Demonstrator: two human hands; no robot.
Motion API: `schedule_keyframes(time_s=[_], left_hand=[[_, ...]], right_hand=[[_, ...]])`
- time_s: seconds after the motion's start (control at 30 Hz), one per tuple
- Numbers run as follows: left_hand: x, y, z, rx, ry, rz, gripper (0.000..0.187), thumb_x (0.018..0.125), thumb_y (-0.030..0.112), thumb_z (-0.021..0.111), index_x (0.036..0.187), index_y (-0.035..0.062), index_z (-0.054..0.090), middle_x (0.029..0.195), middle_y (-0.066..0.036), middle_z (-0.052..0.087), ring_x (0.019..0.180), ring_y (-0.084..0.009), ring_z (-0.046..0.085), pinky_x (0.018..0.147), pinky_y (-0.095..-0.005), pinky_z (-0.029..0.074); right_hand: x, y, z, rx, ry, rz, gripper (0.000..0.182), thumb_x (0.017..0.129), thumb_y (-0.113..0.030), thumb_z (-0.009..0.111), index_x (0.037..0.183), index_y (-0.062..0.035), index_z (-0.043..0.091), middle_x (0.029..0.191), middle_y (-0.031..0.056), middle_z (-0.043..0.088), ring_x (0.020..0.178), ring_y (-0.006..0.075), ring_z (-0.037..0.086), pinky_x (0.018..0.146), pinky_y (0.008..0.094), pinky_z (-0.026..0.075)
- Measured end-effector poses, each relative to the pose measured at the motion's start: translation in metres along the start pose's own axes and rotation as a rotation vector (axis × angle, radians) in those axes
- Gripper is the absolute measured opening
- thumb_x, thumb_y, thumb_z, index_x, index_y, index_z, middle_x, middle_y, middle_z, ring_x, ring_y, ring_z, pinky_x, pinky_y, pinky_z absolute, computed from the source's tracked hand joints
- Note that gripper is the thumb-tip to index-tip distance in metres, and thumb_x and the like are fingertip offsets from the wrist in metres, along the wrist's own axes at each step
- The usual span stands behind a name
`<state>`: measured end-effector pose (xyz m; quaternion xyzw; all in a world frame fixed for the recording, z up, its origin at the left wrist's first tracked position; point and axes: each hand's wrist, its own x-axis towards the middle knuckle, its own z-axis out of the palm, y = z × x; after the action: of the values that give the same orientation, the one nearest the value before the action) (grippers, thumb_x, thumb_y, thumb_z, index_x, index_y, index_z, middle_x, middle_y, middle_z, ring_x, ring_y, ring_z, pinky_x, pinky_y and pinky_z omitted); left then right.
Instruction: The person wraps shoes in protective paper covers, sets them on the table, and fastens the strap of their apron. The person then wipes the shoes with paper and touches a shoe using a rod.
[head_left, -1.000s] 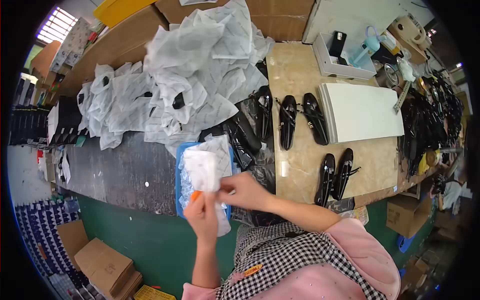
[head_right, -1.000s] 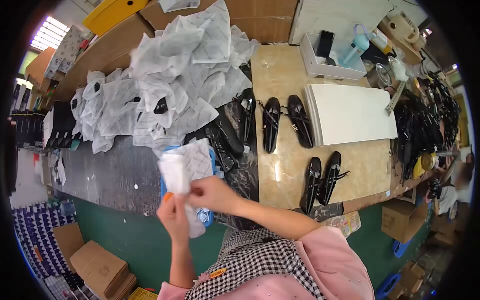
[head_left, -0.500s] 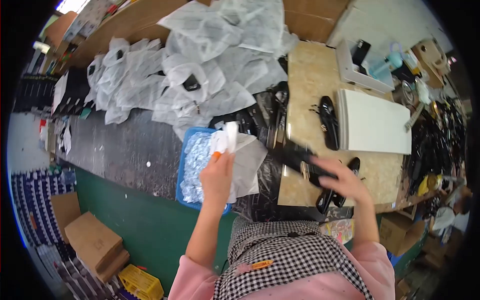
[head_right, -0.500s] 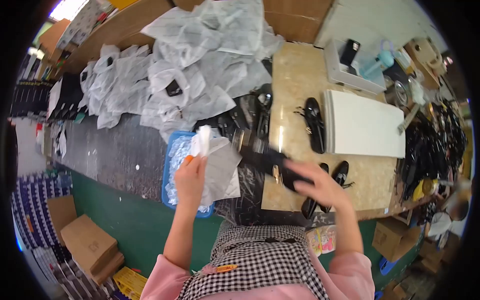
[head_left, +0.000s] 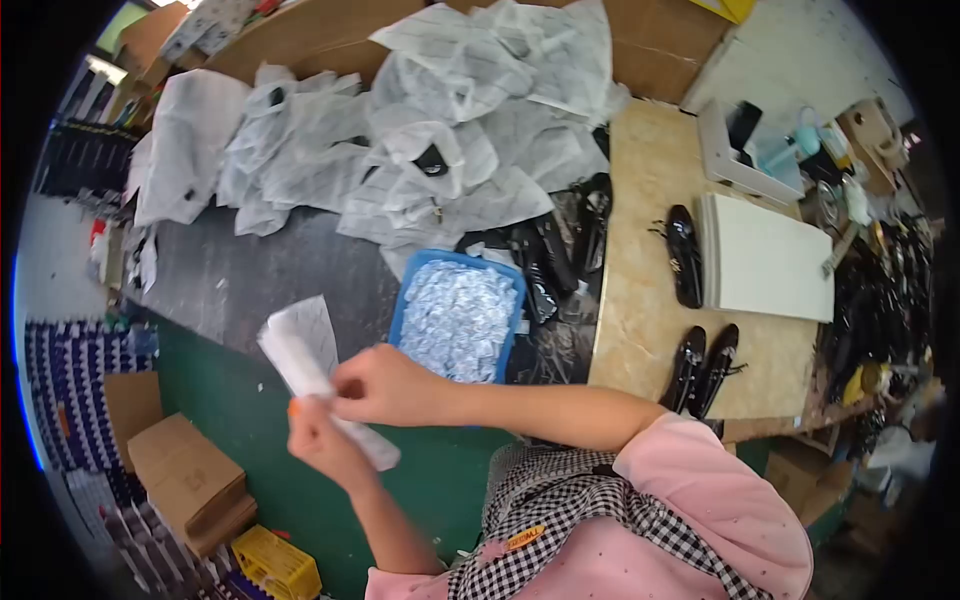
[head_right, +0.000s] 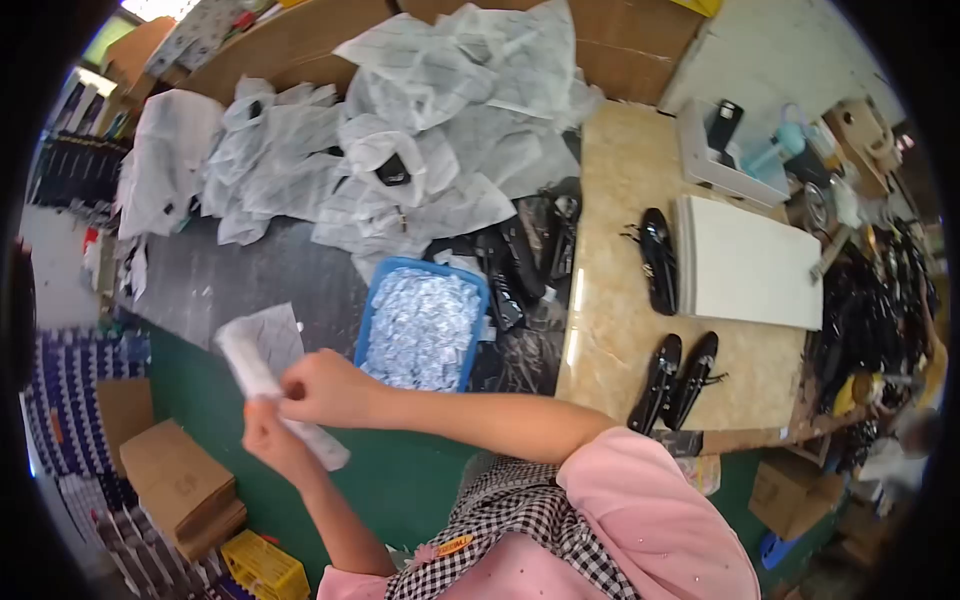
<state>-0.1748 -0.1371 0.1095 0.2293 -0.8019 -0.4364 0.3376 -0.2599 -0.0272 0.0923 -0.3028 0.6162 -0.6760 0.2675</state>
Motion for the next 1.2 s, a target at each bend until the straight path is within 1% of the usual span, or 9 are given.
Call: schedule_keyframes(time_s=[0.17,0.27,0.4,0.53,0.7,0.83,0.9,0.93,1.2], left_hand=[[-0.02,-0.055,0.017,-0.031,-0.248,-0.1,0.032,0.095,0.009,0.056,0.069,-0.0045,0.045,0.066,0.001,0.043,0.064,-0.006,0.037,0.055,-0.0263,0.031],[-0.031,-0.043,0.038,0.092,-0.42,0.012,0.031,0.094,0.007,0.059,0.069,-0.0044,0.044,0.064,0.0,0.039,0.061,-0.0062,0.034,0.053,-0.0264,0.029],[-0.049,-0.018,0.07,0.215,-0.549,0.13,0.027,0.09,0.004,0.062,0.071,-0.0062,0.047,0.062,-0.009,0.04,0.054,-0.0152,0.036,0.051,-0.0307,0.029],[-0.052,-0.029,0.092,0.234,-0.53,0.201,0.023,0.091,0.008,0.063,0.074,-0.0053,0.054,0.065,-0.013,0.049,0.052,-0.0253,0.045,0.05,-0.0355,0.035],[-0.053,-0.031,0.104,0.342,-0.589,0.255,0.02,0.093,0.015,0.062,0.081,-0.0007,0.062,0.069,-0.016,0.054,0.057,-0.0339,0.052,0.053,-0.0404,0.04],[-0.096,0.011,0.084,0.2,-0.668,0.213,0.019,0.092,0.017,0.062,0.08,0.0014,0.063,0.067,-0.016,0.052,0.057,-0.0355,0.053,0.052,-0.0414,0.04],[-0.11,0.004,0.06,0.193,-0.578,0.12,0.019,0.091,0.014,0.063,0.078,0.0008,0.063,0.065,-0.015,0.051,0.055,-0.0338,0.053,0.051,-0.0402,0.039],[-0.115,-0.001,0.054,0.174,-0.497,0.026,0.018,0.09,0.012,0.063,0.077,0.0003,0.062,0.064,-0.015,0.05,0.054,-0.0322,0.052,0.05,-0.039,0.039],[-0.122,-0.009,0.065,0.047,-0.471,0.036,0.013,0.089,0.008,0.065,0.08,-0.0017,0.064,0.065,-0.014,0.052,0.052,-0.0271,0.05,0.049,-0.0359,0.037]], right_hand=[[-0.123,0.112,-0.137,-0.423,0.662,0.372,0.02,0.078,-0.018,0.067,0.094,-0.0079,0.073,0.096,0.0121,0.071,0.095,0.0285,0.065,0.087,0.0366,0.05],[-0.163,0.204,-0.202,-1.088,0.905,0.62,0.078,0.077,-0.019,0.071,0.145,-0.0108,0.034,0.139,0.0236,0.04,0.122,0.0425,0.043,0.097,0.0475,0.044],[-0.156,0.262,-0.242,-1.069,0.988,0.546,0.081,0.073,-0.017,0.07,0.146,-0.0057,0.034,0.122,0.0287,0.051,0.111,0.0467,0.05,0.099,0.0484,0.043],[-0.204,0.153,-0.268,-0.235,0.746,0.62,0.067,0.082,-0.013,0.064,0.144,-0.0026,0.043,0.128,0.0134,0.06,0.113,0.0197,0.056,0.096,0.0302,0.044],[-0.265,-0.019,-0.19,-0.023,0.325,0.693,0.035,0.094,-0.006,0.047,0.124,-0.0009,0.063,0.114,0.0083,0.068,0.105,0.0161,0.061,0.098,0.0293,0.043],[-0.206,-0.002,-0.112,0.239,0.05,0.871,0.041,0.096,-0.016,0.051,0.136,-0.0031,0.054,0.12,0.0079,0.066,0.102,0.0138,0.062,0.091,0.0322,0.048],[-0.261,0.086,-0.051,0.537,-0.246,0.442,0.047,0.099,-0.029,0.053,0.137,-0.0006,0.051,0.134,0.009,0.058,0.115,0.0189,0.057,0.102,0.0316,0.04],[-0.244,0.077,-0.022,0.471,-0.509,0.835,0.043,0.1,-0.023,0.05,0.137,-0.0009,0.051,0.129,0.0078,0.062,0.115,0.0195,0.059,0.101,0.0312,0.042],[-0.237,-0.042,-0.042,-0.273,-0.251,0.27,0.049,0.091,-0.04,0.064,0.127,-0.0079,0.058,0.126,0.0138,0.062,0.115,0.0305,0.06,0.097,0.0361,0.047]])
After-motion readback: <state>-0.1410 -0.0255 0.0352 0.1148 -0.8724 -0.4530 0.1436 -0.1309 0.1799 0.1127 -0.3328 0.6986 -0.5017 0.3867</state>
